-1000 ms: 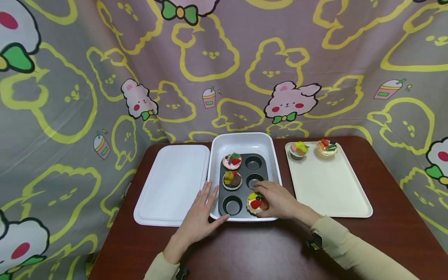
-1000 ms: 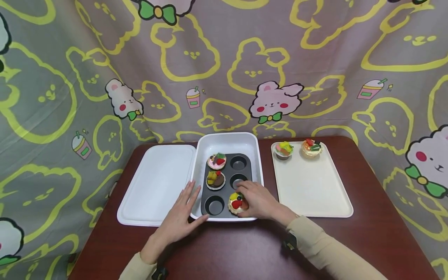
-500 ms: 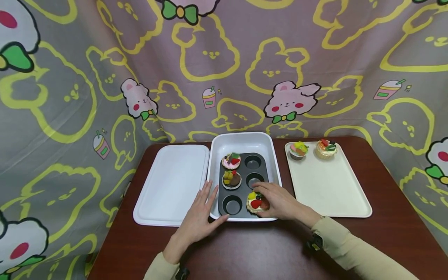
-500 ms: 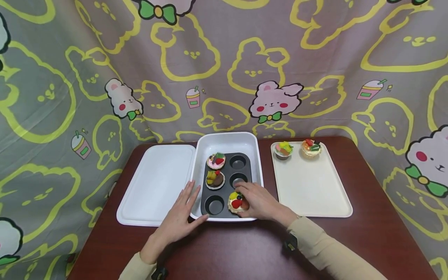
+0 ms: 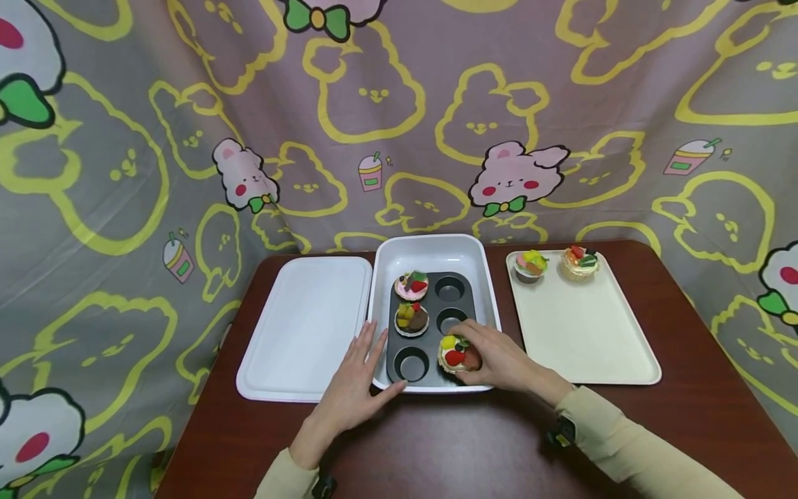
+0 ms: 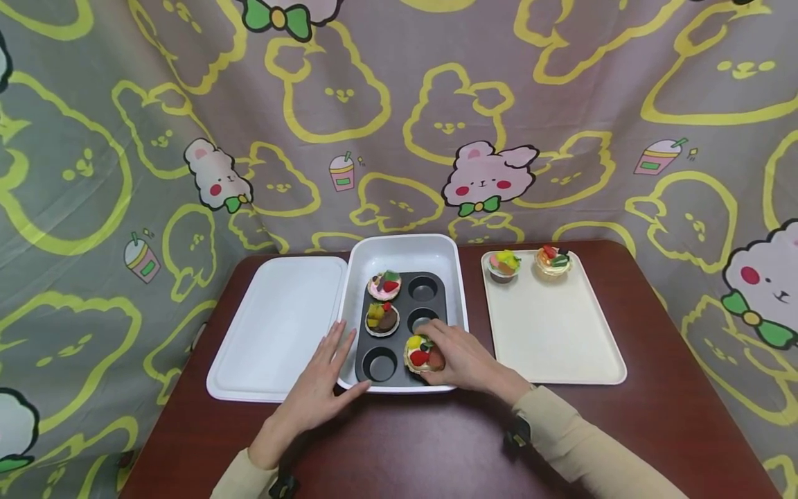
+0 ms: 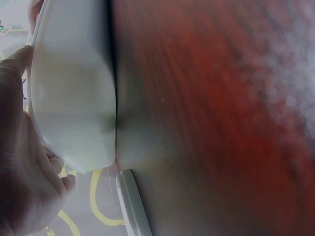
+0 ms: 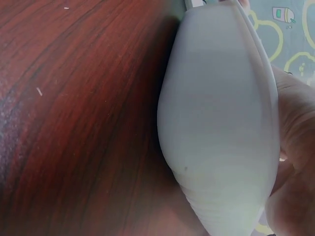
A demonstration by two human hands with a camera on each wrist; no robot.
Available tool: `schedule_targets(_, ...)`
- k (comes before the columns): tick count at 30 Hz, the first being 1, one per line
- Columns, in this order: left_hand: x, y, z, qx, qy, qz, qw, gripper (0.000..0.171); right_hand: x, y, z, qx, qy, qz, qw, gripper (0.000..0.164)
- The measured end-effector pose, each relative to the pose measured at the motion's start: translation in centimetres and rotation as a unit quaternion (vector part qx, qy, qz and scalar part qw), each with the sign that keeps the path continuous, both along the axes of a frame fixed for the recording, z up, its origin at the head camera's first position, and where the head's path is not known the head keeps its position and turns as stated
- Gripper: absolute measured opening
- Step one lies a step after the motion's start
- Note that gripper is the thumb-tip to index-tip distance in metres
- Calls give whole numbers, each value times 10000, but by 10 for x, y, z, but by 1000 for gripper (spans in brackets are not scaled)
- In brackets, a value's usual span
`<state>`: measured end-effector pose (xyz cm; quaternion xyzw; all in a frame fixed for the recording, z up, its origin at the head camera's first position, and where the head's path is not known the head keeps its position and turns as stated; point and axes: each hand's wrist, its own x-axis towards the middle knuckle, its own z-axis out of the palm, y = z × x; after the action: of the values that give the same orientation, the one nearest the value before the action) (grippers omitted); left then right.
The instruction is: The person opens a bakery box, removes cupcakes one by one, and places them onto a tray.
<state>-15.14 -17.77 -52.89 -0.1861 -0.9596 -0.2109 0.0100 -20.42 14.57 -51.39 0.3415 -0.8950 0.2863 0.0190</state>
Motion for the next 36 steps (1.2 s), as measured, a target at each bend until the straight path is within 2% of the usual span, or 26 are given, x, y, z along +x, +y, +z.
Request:
schedule_targets(8,-1,-1,-2,-21,79,-32,10000,102,-1,0,2,-421,-345,-203,9983,76)
schedule_targets(12,-1,0,-1,2,32,-22,10000,101,-1,-1,4,-961,-575,-436,9928,77)
schedule_targets(17,-1,1,1,32,-45,19,10000,101,-4,-1,7,-1775,-830,-809,9773,73)
schedule_targets(22,-1,1,1,-1,-33,14,10000,101,-7,0,11,-2452,-1448,-1169,9515,77)
schedule_targets(27,-2,1,1,48,-34,10,10000,101,-9,4,15,-2995,-1955,-1154,9267,77)
schedule_targets(36,-1,1,0,133,0,-19,9999,100,-10,11,21,-2924,-2131,-1222,9242,75)
